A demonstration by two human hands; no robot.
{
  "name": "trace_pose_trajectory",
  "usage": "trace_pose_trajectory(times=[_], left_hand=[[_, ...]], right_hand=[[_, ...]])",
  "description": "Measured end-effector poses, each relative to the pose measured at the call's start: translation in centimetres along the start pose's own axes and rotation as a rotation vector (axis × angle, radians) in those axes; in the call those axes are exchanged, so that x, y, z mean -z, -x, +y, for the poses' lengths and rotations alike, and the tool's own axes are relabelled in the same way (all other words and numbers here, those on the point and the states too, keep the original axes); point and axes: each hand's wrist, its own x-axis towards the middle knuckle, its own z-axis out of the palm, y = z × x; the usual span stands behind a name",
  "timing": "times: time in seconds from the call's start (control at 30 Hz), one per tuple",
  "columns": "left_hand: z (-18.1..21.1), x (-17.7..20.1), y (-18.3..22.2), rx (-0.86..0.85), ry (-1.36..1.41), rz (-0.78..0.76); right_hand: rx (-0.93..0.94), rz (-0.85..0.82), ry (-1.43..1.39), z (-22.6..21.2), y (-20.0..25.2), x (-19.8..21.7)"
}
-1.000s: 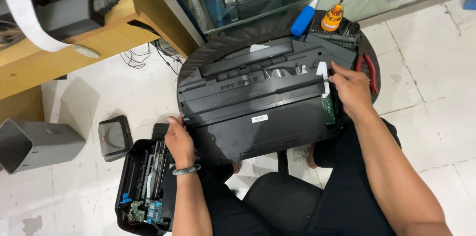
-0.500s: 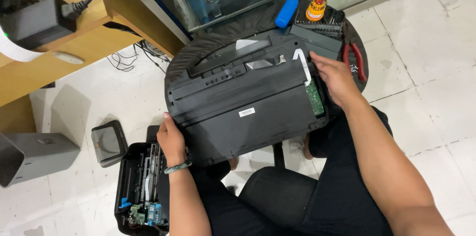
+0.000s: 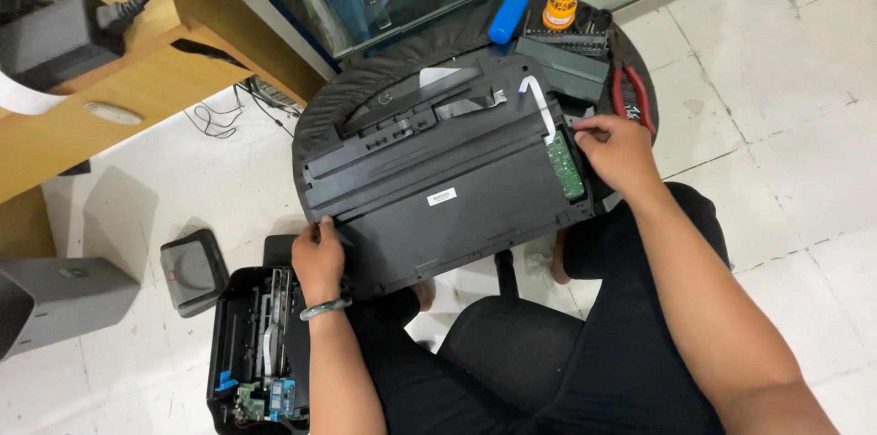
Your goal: The person is disassembling a printer by removing screws and prying apart the plastic casing to access internal components.
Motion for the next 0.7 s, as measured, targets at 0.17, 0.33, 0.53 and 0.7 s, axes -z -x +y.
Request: trace_pose_trajectory(times=[0.17,0.33,0.53,0.7], left_hand=[[-0.1,0.2,0.6,0.059,-0.132,0.003],[0.6,0.8,1.9,0.115,-0.179,-0.031],[0.1,1.1,2.2,0.163,-0.028,-0.047],[-5.6,0.7,-1.6,0.157,0.215,-0.025]], right_hand=[[0.243,0.079,0.235,-0.4,3.6,-0.5],[0.229,-0.037,0.286,-4.8,7.4,0.0],[0.067,-0.263,0.224,-4.2,6.8,-0.8],[-0.116,-0.205,-0.030,-3.0,6.3,-1.5]])
